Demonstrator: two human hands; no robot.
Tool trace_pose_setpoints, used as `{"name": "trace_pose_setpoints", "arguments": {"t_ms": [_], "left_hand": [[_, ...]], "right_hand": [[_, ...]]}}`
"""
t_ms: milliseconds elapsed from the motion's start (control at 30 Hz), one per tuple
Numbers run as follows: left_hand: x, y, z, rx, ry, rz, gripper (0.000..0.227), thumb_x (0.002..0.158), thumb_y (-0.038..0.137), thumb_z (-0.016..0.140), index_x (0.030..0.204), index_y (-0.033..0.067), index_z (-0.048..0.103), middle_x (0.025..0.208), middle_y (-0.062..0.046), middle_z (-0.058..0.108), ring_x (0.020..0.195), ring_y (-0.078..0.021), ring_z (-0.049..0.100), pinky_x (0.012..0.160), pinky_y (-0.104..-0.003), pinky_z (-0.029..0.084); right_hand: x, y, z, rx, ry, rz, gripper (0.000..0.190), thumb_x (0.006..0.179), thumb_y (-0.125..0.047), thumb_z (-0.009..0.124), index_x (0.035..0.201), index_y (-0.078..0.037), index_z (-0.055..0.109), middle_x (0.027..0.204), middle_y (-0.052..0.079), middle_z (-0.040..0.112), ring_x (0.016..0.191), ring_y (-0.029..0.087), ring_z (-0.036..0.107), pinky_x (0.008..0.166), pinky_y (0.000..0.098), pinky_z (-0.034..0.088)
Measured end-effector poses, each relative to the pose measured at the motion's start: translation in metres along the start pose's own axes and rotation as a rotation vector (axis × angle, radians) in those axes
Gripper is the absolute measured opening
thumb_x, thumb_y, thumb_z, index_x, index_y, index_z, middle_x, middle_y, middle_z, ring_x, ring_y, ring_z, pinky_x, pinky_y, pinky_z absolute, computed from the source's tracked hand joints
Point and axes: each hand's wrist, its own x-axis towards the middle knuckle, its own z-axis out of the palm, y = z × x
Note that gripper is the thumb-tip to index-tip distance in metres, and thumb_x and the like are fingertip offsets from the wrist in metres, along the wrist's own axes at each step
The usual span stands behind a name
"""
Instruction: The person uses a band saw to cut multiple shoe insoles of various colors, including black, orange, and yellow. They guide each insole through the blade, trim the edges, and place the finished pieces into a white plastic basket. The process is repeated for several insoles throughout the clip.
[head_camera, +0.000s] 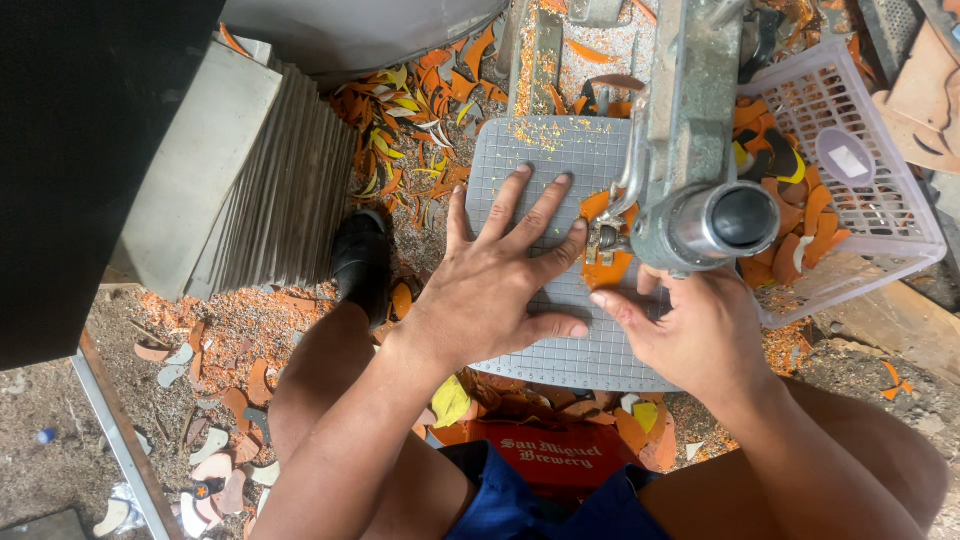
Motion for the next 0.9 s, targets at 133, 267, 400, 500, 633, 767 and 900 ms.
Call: {"name": "trace_pose_setpoints", "arguments": {"t_ms": [133, 267, 400, 500, 633, 767, 900], "left_hand": [[0.0, 0.0, 0.0, 0.006, 0.001, 0.002, 0.092, 0.071, 0.069, 0.073, 0.144, 0.0143, 0.056, 0.165, -0.012, 0.021, 0.152, -0.0419, 0.012, 0.107, -0.085, 0.012], [0.0, -0.001, 0.001, -0.003, 0.007, 0.008, 0.092, 0.072, 0.069, 0.072, 0.143, 0.013, 0.056, 0.165, -0.012, 0.021, 0.152, -0.0419, 0.012, 0.108, -0.085, 0.012], [0.0, -0.002, 0.003, -0.001, 0.012, 0.01, 0.091, 0.073, 0.068, 0.072, 0.143, 0.0113, 0.057, 0.165, -0.013, 0.021, 0.152, -0.042, 0.012, 0.107, -0.085, 0.012], [0.0, -0.003, 0.004, 0.002, 0.026, 0.021, 0.09, 0.075, 0.067, 0.072, 0.143, 0.0099, 0.057, 0.165, -0.013, 0.022, 0.152, -0.0418, 0.013, 0.107, -0.085, 0.012], [-0.001, -0.004, 0.005, 0.005, 0.036, 0.02, 0.088, 0.076, 0.067, 0.071, 0.142, 0.0092, 0.058, 0.165, -0.013, 0.023, 0.152, -0.0411, 0.014, 0.108, -0.084, 0.013], [0.0, -0.004, 0.005, 0.001, 0.034, 0.02, 0.087, 0.077, 0.066, 0.071, 0.141, 0.0087, 0.058, 0.164, -0.013, 0.023, 0.152, -0.0415, 0.014, 0.107, -0.085, 0.014], [0.001, -0.004, 0.006, 0.005, 0.045, 0.02, 0.087, 0.077, 0.067, 0.07, 0.139, 0.008, 0.06, 0.164, -0.013, 0.024, 0.152, -0.041, 0.014, 0.107, -0.085, 0.014]], "right_hand": [[0.002, 0.004, -0.001, 0.034, -0.038, 0.078, 0.04, 0.079, -0.029, 0.087, 0.092, -0.002, 0.062, 0.073, 0.008, 0.066, 0.058, 0.031, 0.067, 0.053, 0.0421, 0.052], [0.003, 0.007, 0.001, 0.056, -0.062, 0.135, 0.037, 0.08, -0.027, 0.086, 0.094, -0.002, 0.064, 0.076, 0.009, 0.068, 0.061, 0.03, 0.069, 0.055, 0.041, 0.055], [0.006, 0.007, 0.0, 0.051, -0.095, 0.184, 0.033, 0.079, -0.024, 0.087, 0.092, -0.002, 0.065, 0.075, 0.01, 0.069, 0.061, 0.03, 0.069, 0.057, 0.041, 0.055], [0.01, 0.007, -0.003, 0.066, -0.078, 0.122, 0.032, 0.078, -0.017, 0.086, 0.097, -0.001, 0.067, 0.084, 0.012, 0.07, 0.073, 0.031, 0.07, 0.068, 0.0432, 0.055], [0.016, 0.008, -0.005, 0.027, 0.017, -0.076, 0.045, 0.074, -0.015, 0.088, 0.109, 0.002, 0.067, 0.107, 0.02, 0.068, 0.101, 0.04, 0.066, 0.09, 0.0504, 0.052], [0.02, 0.008, -0.006, 0.016, 0.002, -0.085, 0.05, 0.074, -0.014, 0.087, 0.116, 0.002, 0.067, 0.114, 0.021, 0.068, 0.108, 0.041, 0.065, 0.096, 0.0505, 0.051], [0.02, 0.011, -0.006, 0.056, -0.032, -0.037, 0.051, 0.075, -0.012, 0.086, 0.12, 0.004, 0.065, 0.112, 0.019, 0.069, 0.103, 0.036, 0.069, 0.092, 0.0472, 0.053]]}}
